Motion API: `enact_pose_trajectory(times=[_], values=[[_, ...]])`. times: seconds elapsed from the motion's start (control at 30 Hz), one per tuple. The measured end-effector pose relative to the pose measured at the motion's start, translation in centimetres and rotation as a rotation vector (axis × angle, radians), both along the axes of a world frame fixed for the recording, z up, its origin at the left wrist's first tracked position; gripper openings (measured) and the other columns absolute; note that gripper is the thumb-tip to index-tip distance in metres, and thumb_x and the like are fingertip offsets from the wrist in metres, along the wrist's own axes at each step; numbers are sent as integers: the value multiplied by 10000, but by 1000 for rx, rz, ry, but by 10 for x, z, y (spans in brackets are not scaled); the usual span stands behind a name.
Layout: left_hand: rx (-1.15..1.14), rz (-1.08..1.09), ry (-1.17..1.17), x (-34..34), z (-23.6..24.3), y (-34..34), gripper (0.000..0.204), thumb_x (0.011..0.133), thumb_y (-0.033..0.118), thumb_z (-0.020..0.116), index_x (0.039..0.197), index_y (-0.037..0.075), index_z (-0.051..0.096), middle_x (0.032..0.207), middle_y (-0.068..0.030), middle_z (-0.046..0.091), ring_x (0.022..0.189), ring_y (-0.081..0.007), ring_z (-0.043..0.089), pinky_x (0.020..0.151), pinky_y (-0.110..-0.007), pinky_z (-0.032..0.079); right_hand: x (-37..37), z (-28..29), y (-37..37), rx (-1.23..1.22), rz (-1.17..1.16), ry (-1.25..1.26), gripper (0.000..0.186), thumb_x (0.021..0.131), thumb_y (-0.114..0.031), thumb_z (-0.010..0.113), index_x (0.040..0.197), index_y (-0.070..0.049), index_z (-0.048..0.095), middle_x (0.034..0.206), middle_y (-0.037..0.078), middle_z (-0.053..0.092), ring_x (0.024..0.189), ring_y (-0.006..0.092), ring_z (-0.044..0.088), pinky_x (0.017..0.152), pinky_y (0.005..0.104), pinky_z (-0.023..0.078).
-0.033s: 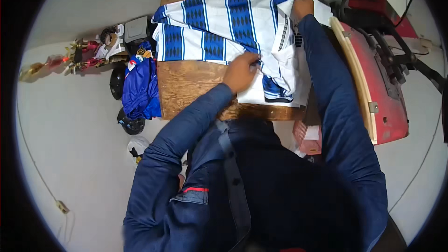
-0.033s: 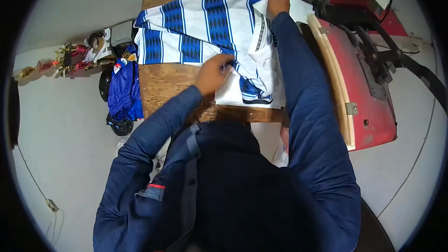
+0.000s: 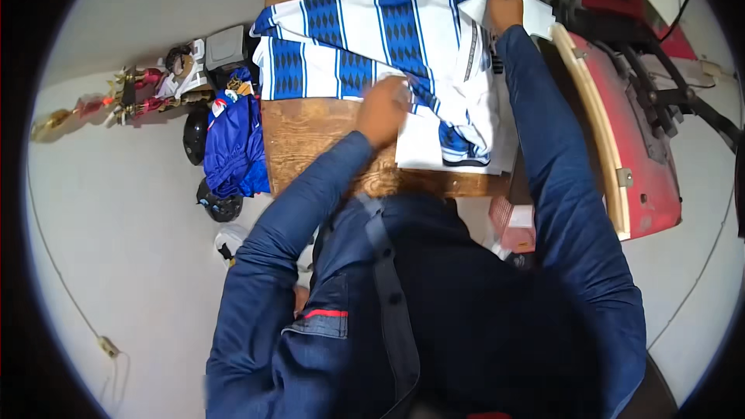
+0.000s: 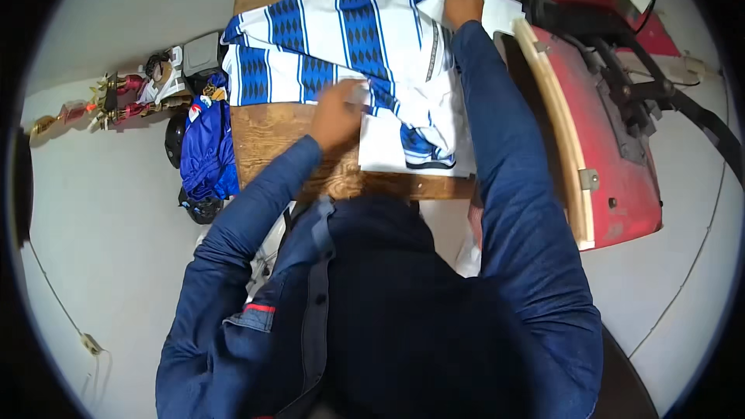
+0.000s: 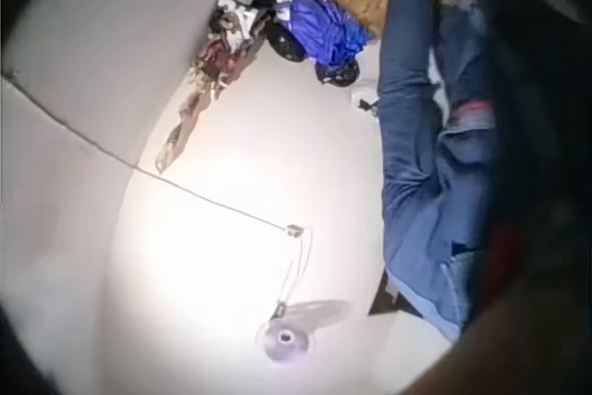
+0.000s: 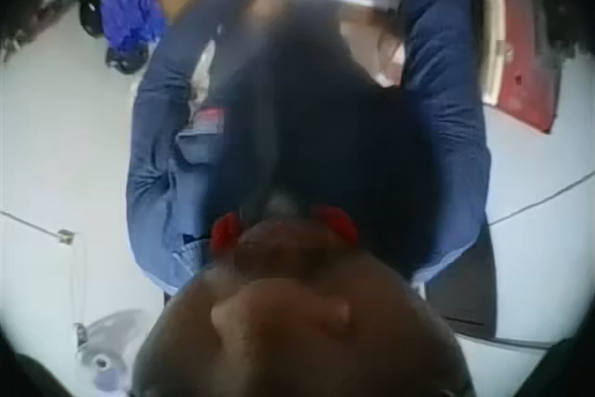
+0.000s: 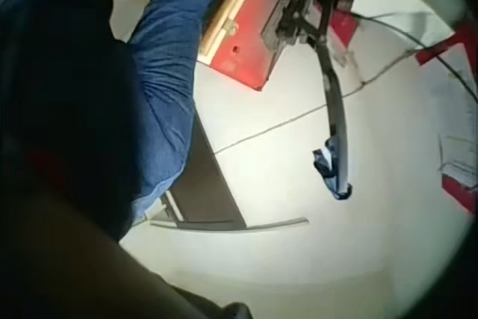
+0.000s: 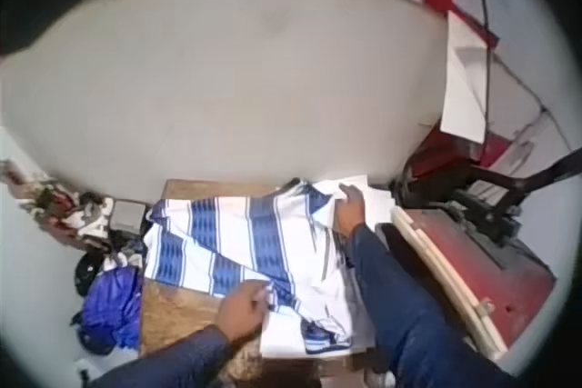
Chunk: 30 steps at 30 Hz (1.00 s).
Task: Apply a design to a jersey using a heat press, then fold the jersey and place it into a plastic packaging bag.
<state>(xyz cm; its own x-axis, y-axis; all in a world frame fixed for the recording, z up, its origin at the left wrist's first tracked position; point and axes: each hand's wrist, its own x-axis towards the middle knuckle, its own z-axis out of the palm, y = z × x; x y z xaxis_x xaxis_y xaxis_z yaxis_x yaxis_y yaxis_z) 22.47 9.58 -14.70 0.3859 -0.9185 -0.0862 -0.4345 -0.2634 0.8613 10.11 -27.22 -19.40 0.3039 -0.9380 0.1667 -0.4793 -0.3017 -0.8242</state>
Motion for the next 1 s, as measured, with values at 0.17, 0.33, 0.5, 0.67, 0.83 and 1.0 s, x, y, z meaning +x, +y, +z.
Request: enact_pose_trajectory(times=[0.17, 0.33, 0.5, 0.67, 0.83, 1.0], values=[[66, 79, -684, 147, -54, 102, 567, 810, 185, 783, 1357, 135, 640, 1443, -254, 521, 1317, -439, 496, 1093, -492, 436, 6, 32, 175, -346, 147, 360, 625, 824, -244, 731, 1420, -122, 584, 1524, 264, 395, 1423, 444, 340, 1181, 543, 295], [112, -160, -847, 178, -68, 147, 307, 919, 208, 703, 1225, 180, 706, 1323, -104, 617, 1204, -333, 583, 941, -464, 507, -45, -16, 226, -241, 167, 810, 589, 956, -371, 686, 1490, -166, 544, 1552, 265, 375, 1463, 449, 303, 1193, 565, 251], [266, -262, -605, 165, -46, 174, 172, 886, 115, 660, 1046, 81, 714, 948, -121, 645, 873, -352, 627, 769, -458, 498, -71, -19, 207, -238, 0, 796, 465, 984, -123, 600, 1420, 28, 541, 1432, 264, 513, 1337, 414, 476, 1116, 479, 406], [344, -420, -237, 179, -18, 192, 316, 827, 230, 727, 1105, 79, 727, 1033, -161, 700, 982, -367, 665, 850, -445, 539, -53, 11, 194, -284, -63, 815, 564, 931, -133, 655, 1468, -43, 508, 1431, 268, 499, 1315, 453, 477, 1121, 507, 393], [-60, 93, -582, 235, -39, 120, 353, 968, 196, 638, 1294, 58, 655, 1235, -185, 659, 1149, -385, 601, 1011, -464, 465, 29, 28, 176, -446, 148, 619, 606, 846, -191, 719, 1425, -102, 566, 1495, 275, 428, 1403, 461, 385, 1171, 551, 312], [-48, 288, -849, 304, -69, 22, 396, 943, 228, 668, 1303, 64, 660, 1411, -229, 564, 1306, -413, 526, 1109, -486, 422, 99, 10, 80, -608, 77, 522, 354, 961, -289, 625, 1256, -113, 714, 1358, 163, 615, 1328, 356, 506, 1079, 514, 400]])
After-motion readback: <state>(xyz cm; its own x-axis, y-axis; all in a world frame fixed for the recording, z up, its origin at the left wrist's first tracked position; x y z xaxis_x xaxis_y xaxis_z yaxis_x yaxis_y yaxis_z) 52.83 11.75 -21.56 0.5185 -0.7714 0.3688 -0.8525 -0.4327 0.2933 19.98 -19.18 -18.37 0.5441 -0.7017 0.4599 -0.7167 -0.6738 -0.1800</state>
